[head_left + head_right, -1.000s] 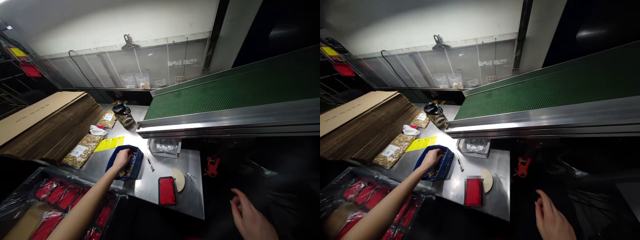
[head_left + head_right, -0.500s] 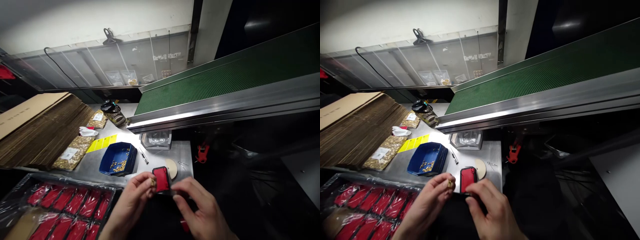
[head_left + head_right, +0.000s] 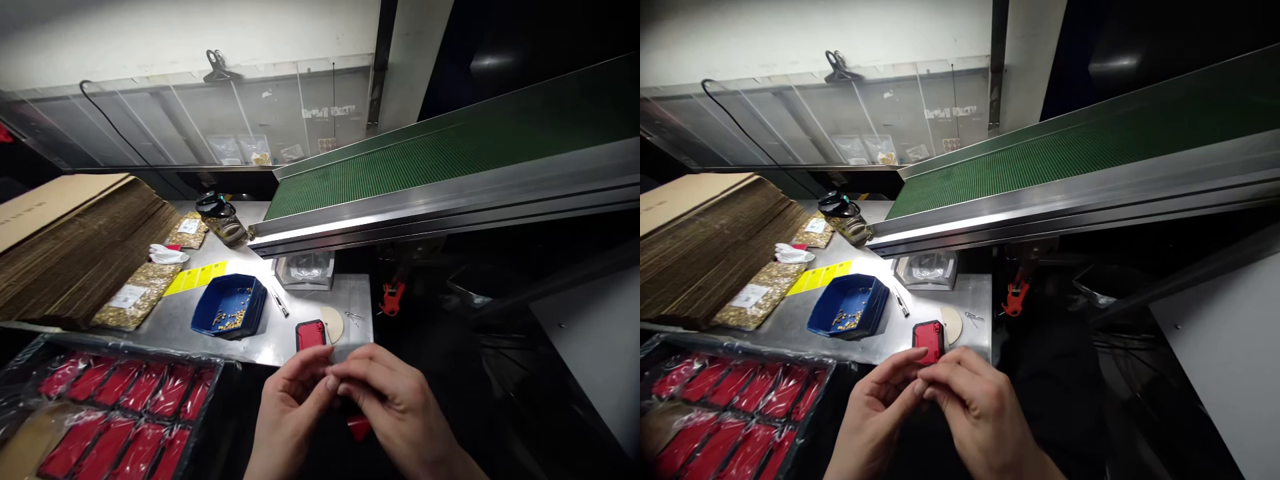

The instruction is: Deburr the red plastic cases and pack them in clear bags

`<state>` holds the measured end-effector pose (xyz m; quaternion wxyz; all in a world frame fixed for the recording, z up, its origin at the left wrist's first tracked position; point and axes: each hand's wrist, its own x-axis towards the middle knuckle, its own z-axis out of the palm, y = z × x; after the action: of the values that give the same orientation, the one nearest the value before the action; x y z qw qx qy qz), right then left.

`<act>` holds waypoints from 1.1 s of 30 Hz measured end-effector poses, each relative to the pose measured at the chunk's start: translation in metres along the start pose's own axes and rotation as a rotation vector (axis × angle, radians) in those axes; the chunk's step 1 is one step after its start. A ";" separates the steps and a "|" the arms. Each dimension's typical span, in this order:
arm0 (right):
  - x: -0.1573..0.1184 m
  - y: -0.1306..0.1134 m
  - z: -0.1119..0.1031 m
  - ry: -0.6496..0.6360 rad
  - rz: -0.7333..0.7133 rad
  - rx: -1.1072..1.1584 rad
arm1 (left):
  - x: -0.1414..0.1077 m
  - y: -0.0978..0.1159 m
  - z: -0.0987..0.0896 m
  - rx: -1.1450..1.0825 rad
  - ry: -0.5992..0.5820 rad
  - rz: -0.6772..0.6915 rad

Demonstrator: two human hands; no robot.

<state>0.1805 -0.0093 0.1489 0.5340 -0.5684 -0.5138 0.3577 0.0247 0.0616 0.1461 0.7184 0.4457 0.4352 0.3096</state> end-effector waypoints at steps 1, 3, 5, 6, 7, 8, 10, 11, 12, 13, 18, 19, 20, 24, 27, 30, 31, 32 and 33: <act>-0.001 -0.001 -0.001 0.005 0.079 0.023 | -0.003 0.002 0.005 -0.007 0.014 0.017; -0.002 -0.002 -0.004 0.002 0.219 0.080 | -0.008 0.004 0.013 -0.009 0.035 0.064; -0.003 -0.002 -0.007 -0.002 0.303 0.169 | -0.013 0.003 0.018 0.005 0.029 0.104; -0.004 -0.001 -0.008 0.000 0.321 0.219 | -0.014 0.002 0.019 0.011 0.010 0.114; -0.005 0.000 -0.009 0.005 0.328 0.263 | -0.016 0.001 0.020 0.014 -0.007 0.120; -0.006 0.001 -0.009 0.013 0.325 0.297 | -0.017 -0.001 0.020 0.015 -0.016 0.124; -0.008 0.004 -0.008 0.022 0.306 0.343 | -0.018 -0.003 0.021 0.007 -0.001 0.129; -0.009 0.005 -0.008 0.025 0.298 0.361 | -0.019 -0.003 0.020 -0.001 0.010 0.130; -0.010 0.006 -0.007 0.030 0.292 0.380 | -0.019 -0.004 0.020 -0.010 0.017 0.127; -0.010 0.007 -0.006 0.036 0.289 0.399 | -0.019 -0.004 0.020 -0.021 0.013 0.122; -0.011 0.013 -0.001 0.070 0.287 0.403 | -0.017 -0.008 0.023 -0.061 0.047 0.132; -0.012 0.015 0.000 0.084 0.278 0.386 | -0.017 -0.009 0.025 -0.067 0.070 0.143; -0.013 0.016 0.000 0.104 0.255 0.365 | -0.016 -0.009 0.026 -0.077 0.088 0.144; -0.016 0.023 -0.002 0.156 0.039 0.221 | -0.010 -0.009 0.029 -0.144 0.042 0.015; -0.014 0.029 -0.009 0.079 -0.070 0.069 | -0.007 -0.010 0.031 -0.162 0.029 -0.029; -0.009 0.032 -0.019 0.050 -0.176 -0.131 | -0.004 -0.012 0.036 -0.154 0.089 -0.024; -0.007 0.031 -0.024 0.062 -0.229 -0.204 | -0.003 -0.012 0.038 -0.149 0.101 -0.032; -0.005 0.030 -0.029 0.079 -0.282 -0.278 | -0.001 -0.013 0.041 -0.141 0.108 -0.040; -0.004 0.029 -0.034 0.099 -0.325 -0.348 | 0.001 -0.014 0.045 -0.133 0.104 -0.047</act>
<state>0.2183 -0.0182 0.1261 0.5031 -0.5787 -0.6253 0.1448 0.0663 0.0404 0.1429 0.7299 0.3702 0.4607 0.3434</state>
